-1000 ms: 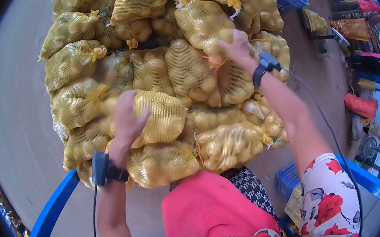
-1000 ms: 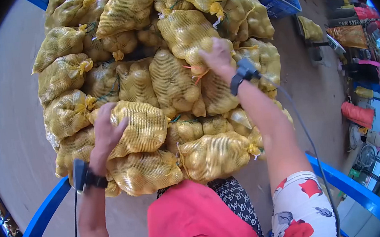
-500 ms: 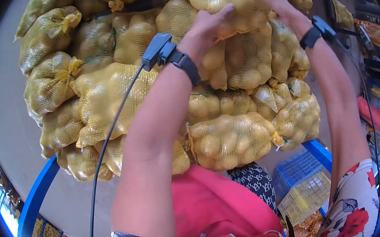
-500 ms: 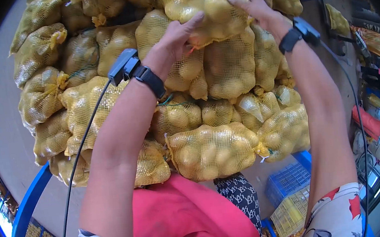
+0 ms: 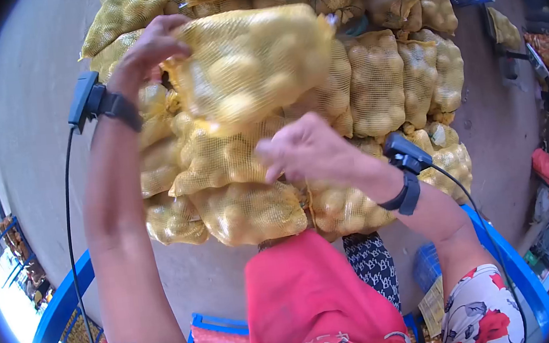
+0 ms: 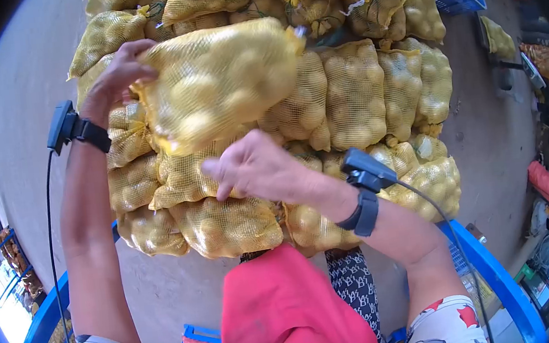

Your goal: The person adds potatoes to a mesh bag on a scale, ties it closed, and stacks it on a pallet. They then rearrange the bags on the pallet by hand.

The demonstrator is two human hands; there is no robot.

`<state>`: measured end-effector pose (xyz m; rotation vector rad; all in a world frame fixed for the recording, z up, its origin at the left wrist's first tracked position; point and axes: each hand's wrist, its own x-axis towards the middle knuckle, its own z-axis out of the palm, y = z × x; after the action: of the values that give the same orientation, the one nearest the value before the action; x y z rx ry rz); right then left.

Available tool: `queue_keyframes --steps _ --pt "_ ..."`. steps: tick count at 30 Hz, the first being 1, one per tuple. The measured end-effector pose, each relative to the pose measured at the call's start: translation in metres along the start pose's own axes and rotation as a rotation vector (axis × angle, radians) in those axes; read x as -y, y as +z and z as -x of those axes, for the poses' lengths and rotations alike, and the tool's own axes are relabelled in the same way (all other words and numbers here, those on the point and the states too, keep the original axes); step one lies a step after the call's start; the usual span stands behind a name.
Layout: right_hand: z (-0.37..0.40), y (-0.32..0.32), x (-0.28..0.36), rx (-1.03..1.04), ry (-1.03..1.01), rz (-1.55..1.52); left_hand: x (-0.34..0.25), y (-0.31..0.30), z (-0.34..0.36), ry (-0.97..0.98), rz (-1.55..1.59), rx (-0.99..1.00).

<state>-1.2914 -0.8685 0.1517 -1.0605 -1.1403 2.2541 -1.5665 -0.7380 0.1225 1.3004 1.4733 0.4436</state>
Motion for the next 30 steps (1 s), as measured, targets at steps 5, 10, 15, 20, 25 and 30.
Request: queue_keyframes --steps 5,10,15,20,25,30 --pt "-0.076 -0.061 -0.002 -0.391 -0.302 0.83 0.08 -0.011 -0.014 -0.123 -0.717 0.129" --pt "-0.174 -0.093 -0.051 -0.447 -0.219 0.96 0.138 0.046 0.002 0.083 -0.902 -0.226" --pt "-0.15 -0.045 -0.065 -0.372 -0.017 1.245 0.157 0.047 0.053 0.19 -0.855 -0.325" --pt "-0.144 -0.03 -0.11 -0.581 -0.028 1.193 0.181 0.064 0.051 0.457 -0.915 -0.635" --pt "-0.146 -0.035 -0.084 -0.421 0.228 1.273 0.174 0.061 0.072 0.38 -0.808 -0.568" --pt "-0.129 -0.006 -0.093 -0.535 0.1 1.344 0.178 0.063 0.087 0.379 -0.704 -0.552"
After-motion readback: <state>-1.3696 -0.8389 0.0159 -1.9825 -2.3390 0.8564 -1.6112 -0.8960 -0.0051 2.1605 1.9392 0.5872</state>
